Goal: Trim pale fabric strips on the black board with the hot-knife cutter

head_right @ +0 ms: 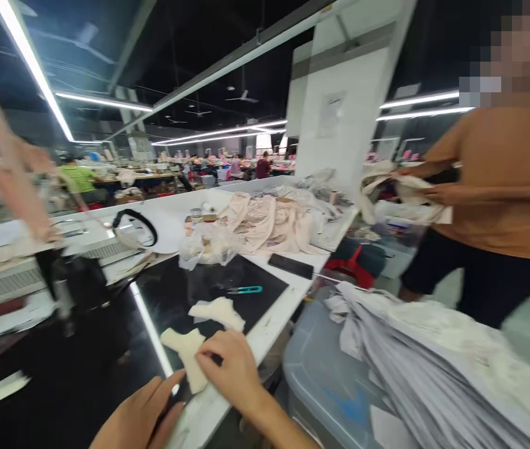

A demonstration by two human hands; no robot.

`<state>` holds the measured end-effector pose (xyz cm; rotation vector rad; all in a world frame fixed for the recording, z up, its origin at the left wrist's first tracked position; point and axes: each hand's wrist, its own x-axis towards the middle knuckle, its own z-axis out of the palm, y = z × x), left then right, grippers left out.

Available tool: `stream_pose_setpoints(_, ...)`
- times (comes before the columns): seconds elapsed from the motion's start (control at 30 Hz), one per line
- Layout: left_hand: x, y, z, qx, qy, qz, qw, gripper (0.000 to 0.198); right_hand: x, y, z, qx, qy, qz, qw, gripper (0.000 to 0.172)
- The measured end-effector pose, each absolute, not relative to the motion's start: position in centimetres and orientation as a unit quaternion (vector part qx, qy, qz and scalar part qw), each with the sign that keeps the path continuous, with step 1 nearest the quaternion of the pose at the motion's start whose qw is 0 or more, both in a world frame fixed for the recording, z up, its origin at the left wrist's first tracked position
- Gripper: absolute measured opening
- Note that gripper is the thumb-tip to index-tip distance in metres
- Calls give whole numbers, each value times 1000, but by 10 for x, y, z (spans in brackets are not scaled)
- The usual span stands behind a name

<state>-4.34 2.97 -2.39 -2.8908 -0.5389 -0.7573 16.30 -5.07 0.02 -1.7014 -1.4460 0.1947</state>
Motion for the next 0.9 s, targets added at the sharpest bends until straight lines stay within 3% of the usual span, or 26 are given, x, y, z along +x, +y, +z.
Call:
stream_pose_setpoints(0.5, -26, -3, 18, -949, -305, -75, -37, 56, 175, -56, -1, -648, -567, 168, 481, 21)
stream_pose_setpoints(0.9, -23, -4, 20, -946, -308, -85, -55, 53, 186, -36, 24, -585, -409, 294, 636, 42)
